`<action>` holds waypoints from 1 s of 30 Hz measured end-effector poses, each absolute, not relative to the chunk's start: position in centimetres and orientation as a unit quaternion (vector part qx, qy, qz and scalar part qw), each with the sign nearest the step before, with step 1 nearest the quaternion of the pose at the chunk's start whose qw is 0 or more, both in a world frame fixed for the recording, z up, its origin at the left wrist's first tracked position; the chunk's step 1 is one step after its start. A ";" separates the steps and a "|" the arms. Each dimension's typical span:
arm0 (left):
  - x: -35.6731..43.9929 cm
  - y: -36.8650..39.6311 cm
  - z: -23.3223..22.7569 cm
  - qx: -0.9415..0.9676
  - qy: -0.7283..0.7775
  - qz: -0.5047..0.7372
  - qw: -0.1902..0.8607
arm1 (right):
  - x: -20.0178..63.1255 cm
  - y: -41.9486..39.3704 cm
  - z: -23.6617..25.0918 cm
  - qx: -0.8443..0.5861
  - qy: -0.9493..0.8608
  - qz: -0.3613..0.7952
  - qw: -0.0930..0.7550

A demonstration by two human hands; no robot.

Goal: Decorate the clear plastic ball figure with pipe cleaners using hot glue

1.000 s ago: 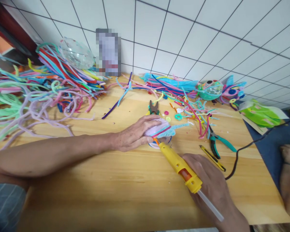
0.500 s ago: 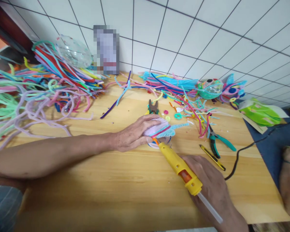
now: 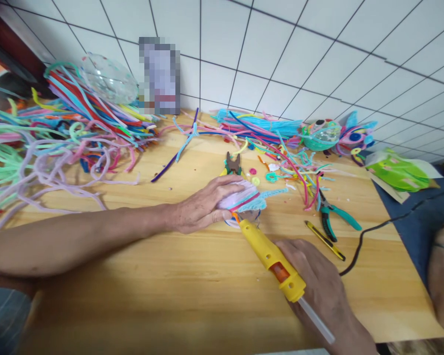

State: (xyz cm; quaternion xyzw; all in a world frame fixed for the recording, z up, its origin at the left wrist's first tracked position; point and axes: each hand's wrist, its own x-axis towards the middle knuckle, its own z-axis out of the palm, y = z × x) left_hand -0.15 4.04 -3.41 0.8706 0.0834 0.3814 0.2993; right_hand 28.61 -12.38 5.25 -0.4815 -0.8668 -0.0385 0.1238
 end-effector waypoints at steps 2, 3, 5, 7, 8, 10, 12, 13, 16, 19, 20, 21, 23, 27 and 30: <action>-0.1 4.1 -3.4 0.869 0.086 0.379 0.306 | 28.8 -12.4 5.2 -0.483 -0.866 -0.033 0.121; -0.1 4.1 -3.4 0.868 0.087 0.379 0.310 | 28.8 -12.5 5.2 -0.485 -0.865 -0.032 0.120; -0.1 4.0 -3.5 0.865 0.086 0.382 0.315 | 28.6 -12.5 5.3 -0.488 -0.863 -0.039 0.126; -0.1 4.0 -3.5 0.864 0.086 0.385 0.314 | 28.2 -12.4 5.5 -0.485 -0.862 -0.053 0.138; -0.1 4.0 -3.5 0.865 0.085 0.385 0.311 | 28.0 -12.3 5.6 -0.483 -0.862 -0.057 0.143; -0.1 4.0 -3.5 0.867 0.085 0.385 0.306 | 27.5 -12.2 5.8 -0.474 -0.866 -0.058 0.148; -0.1 4.0 -3.4 0.868 0.087 0.383 0.305 | 27.3 -12.1 6.0 -0.475 -0.866 -0.056 0.148; -0.2 4.0 -3.4 0.867 0.089 0.382 0.307 | 27.3 -12.1 6.0 -0.476 -0.865 -0.057 0.150; -0.2 4.0 -3.4 0.866 0.093 0.378 0.313 | 27.7 -12.3 5.8 -0.483 -0.859 -0.065 0.155; -0.2 3.9 -3.4 0.866 0.097 0.376 0.315 | 28.4 -12.8 5.4 -0.495 -0.850 -0.073 0.163; -0.2 3.9 -3.4 0.866 0.100 0.376 0.315 | 28.6 -13.0 5.2 -0.500 -0.848 -0.073 0.164; -0.2 3.9 -3.4 0.865 0.103 0.377 0.314 | 28.8 -13.2 5.1 -0.504 -0.845 -0.068 0.165; -0.2 3.9 -3.3 0.864 0.105 0.382 0.311 | 29.2 -13.6 4.9 -0.519 -0.835 -0.051 0.175; -0.2 4.0 -3.1 0.855 0.099 0.400 0.314 | 31.0 -14.3 4.6 -0.622 -0.747 -0.006 0.235; -0.3 3.9 -2.8 0.844 0.101 0.410 0.331 | 34.2 -13.7 4.7 -0.684 -0.664 0.004 0.303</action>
